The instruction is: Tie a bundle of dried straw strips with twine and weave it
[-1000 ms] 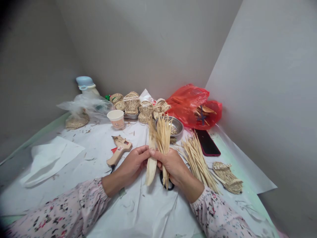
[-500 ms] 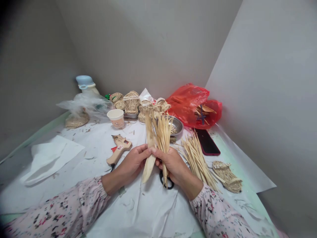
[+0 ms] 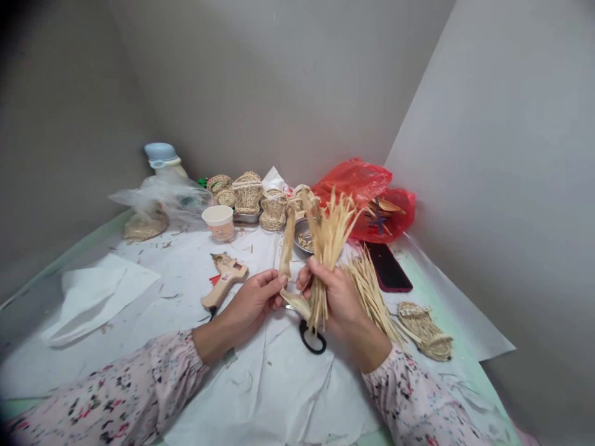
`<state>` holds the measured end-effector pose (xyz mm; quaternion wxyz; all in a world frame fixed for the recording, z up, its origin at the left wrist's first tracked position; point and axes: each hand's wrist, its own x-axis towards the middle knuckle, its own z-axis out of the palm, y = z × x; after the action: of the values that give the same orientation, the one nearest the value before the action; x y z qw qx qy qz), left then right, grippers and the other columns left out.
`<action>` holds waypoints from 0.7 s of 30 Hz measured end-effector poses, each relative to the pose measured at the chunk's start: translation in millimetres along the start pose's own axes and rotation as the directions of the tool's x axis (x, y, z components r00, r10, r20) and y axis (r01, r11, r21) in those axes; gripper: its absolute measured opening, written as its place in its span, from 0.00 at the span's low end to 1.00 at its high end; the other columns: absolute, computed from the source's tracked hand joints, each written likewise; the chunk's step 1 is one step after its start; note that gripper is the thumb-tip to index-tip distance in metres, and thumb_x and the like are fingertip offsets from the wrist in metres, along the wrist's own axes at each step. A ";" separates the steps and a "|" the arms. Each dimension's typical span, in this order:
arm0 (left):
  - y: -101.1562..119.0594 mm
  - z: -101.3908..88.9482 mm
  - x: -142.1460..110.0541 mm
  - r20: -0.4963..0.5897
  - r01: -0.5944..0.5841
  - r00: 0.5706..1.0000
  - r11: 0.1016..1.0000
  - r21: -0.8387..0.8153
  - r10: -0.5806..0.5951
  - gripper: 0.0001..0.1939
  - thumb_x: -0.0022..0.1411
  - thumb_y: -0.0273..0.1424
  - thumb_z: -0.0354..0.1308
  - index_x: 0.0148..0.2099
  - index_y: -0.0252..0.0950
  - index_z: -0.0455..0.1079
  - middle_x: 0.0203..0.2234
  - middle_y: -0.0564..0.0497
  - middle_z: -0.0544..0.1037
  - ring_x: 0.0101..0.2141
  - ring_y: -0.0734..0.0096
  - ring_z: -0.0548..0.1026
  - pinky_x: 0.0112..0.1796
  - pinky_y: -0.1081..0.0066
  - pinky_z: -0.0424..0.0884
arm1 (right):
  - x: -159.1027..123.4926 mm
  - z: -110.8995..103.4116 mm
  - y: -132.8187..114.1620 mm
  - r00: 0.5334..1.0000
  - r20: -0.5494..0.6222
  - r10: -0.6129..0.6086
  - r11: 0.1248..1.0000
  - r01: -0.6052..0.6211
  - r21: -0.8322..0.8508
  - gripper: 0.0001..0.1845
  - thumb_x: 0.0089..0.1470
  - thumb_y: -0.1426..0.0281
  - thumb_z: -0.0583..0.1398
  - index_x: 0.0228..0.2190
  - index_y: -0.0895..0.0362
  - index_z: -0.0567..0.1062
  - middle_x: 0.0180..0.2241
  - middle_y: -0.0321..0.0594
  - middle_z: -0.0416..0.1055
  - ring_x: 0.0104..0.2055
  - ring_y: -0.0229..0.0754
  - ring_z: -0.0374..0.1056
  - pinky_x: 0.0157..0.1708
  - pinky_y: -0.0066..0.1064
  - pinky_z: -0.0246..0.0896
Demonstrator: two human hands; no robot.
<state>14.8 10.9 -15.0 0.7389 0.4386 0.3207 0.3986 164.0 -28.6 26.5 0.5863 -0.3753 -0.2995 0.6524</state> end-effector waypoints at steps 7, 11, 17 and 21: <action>1.2 0.7 -1.2 -0.054 0.039 0.998 0.999 0.006 -0.039 0.14 0.51 0.38 0.66 0.30 0.34 0.68 0.20 0.57 0.67 0.22 0.78 0.64 0.25 0.75 0.57 | -31.3 13.7 -59.5 0.962 -0.027 -0.271 0.954 0.272 0.129 0.08 0.51 0.67 0.63 0.25 0.56 0.69 0.19 0.30 0.53 0.20 0.32 0.53 0.16 0.20 0.52; 1.2 0.6 -1.2 -0.066 0.068 0.995 0.997 -0.025 -0.070 0.14 0.50 0.38 0.67 0.30 0.34 0.68 0.21 0.57 0.68 0.23 0.78 0.65 0.26 0.75 0.58 | -54.2 13.1 -86.3 0.882 -0.049 -0.468 0.852 0.466 0.240 0.07 0.56 0.69 0.58 0.27 0.58 0.68 0.19 0.30 0.51 0.21 0.30 0.54 0.18 0.19 0.56; -0.4 -0.8 -0.5 -0.055 0.075 0.995 0.994 -0.084 -0.080 0.15 0.51 0.38 0.67 0.31 0.33 0.68 0.23 0.56 0.68 0.25 0.77 0.66 0.29 0.75 0.61 | -64.7 11.5 -104.3 0.789 -0.131 -0.600 0.756 0.613 0.230 0.08 0.59 0.71 0.56 0.27 0.56 0.68 0.19 0.30 0.54 0.21 0.29 0.56 0.19 0.19 0.57; 0.2 -0.3 -0.9 -0.042 0.069 0.997 0.995 -0.068 -0.072 0.17 0.50 0.40 0.67 0.29 0.34 0.66 0.22 0.57 0.67 0.23 0.78 0.64 0.26 0.76 0.60 | -36.2 8.3 -74.0 0.921 -0.132 -0.367 0.914 0.383 0.132 0.09 0.51 0.69 0.63 0.26 0.57 0.68 0.17 0.28 0.52 0.18 0.28 0.52 0.14 0.17 0.47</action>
<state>14.0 10.3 -14.8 0.7595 0.3931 0.3387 0.3922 198.2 -54.2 97.5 0.7430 -0.2975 -0.2830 0.5285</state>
